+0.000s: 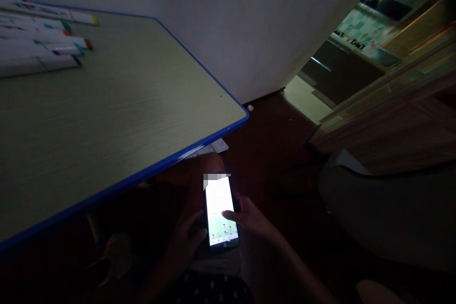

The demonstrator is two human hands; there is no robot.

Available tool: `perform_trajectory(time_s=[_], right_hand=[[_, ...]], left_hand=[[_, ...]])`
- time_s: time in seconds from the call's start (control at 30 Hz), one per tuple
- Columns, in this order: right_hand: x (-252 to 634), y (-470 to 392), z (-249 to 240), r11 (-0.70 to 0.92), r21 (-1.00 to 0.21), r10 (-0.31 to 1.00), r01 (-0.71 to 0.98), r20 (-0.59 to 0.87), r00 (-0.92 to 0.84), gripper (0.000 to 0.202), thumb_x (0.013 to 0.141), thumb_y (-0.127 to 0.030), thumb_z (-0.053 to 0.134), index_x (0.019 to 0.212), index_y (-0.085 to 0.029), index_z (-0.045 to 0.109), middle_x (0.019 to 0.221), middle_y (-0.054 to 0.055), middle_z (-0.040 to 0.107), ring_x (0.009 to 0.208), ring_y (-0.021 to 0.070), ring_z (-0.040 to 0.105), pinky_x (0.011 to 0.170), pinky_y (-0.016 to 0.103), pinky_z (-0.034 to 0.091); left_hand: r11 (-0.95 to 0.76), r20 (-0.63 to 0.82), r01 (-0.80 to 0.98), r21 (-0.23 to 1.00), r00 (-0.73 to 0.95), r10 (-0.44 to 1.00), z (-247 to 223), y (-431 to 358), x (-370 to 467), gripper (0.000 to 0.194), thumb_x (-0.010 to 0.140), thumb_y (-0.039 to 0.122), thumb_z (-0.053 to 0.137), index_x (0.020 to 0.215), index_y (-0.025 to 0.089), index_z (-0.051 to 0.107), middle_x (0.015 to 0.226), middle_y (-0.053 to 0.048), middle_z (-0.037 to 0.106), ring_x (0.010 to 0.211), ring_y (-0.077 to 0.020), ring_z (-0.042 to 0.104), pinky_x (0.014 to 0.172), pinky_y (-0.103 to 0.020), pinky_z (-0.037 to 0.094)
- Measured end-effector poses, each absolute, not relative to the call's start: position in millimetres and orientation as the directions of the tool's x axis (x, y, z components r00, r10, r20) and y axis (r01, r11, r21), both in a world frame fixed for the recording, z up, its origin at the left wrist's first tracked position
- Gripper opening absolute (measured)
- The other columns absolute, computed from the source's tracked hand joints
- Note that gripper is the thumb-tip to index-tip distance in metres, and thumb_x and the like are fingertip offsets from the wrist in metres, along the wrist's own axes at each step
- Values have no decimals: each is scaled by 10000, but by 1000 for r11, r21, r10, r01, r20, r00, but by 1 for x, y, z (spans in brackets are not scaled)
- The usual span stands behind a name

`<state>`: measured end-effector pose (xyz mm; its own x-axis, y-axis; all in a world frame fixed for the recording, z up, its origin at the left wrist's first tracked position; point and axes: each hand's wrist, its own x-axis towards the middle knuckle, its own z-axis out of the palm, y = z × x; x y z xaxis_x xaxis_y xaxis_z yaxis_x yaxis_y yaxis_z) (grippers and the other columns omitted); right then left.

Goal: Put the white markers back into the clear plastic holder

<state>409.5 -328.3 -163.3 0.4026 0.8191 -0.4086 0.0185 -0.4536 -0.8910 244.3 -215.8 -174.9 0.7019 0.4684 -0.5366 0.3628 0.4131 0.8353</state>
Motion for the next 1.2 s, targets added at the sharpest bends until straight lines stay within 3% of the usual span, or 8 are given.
perform_trajectory(time_s=[0.27, 0.67, 0.83, 1.03, 1.2], right_hand=[[409, -326, -177, -501, -849, 764, 168, -343, 546, 386, 810, -457, 425, 755, -106, 576, 678, 24, 580, 595, 107, 500, 495, 199, 369], [408, -331, -170, -456, -885, 781, 89, -350, 517, 351, 804, -412, 467, 1008, -137, 541, 885, 63, 625, 770, 168, 578, 662, 285, 457], [407, -330, -166, -439, -894, 797, 88, -343, 497, 324, 799, -397, 481, 1003, -152, 536, 932, 66, 622, 824, 181, 583, 706, 304, 467], [401, -327, -156, -407, -912, 816, 49, -339, 468, 324, 810, -380, 471, 1042, -158, 522, 974, 59, 617, 847, 176, 586, 729, 306, 473], [391, -316, -145, -350, -936, 838, -28, -326, 438, 389, 809, -360, 478, 1159, -192, 460, 1035, 53, 608, 884, 183, 586, 768, 329, 475]], left_hand=[[400, -532, 365, 841, 693, 486, -170, -216, 245, 432, 575, 309, 638, 983, 170, 634, 1073, -100, 643, 1038, -306, 548, 914, -432, 412], [364, -525, 384, 849, 695, 491, -174, -217, 246, 437, 575, 323, 615, 985, 172, 631, 1075, -108, 641, 1038, -305, 550, 901, -422, 426], [365, -538, 400, 841, 686, 489, -173, -217, 247, 552, 563, 353, 605, 1072, 143, 571, 1100, -126, 617, 1063, -304, 531, 916, -415, 414], [468, -546, 339, 816, 717, 433, -182, -218, 243, 640, 629, 327, 599, 1218, 145, 425, 1245, -127, 508, 1142, -290, 464, 946, -403, 391], [711, -536, 108, 695, 737, 412, -183, -220, 241, 820, 605, 286, 652, 1317, 194, 254, 1330, -131, 415, 1163, -336, 427, 888, -426, 432]])
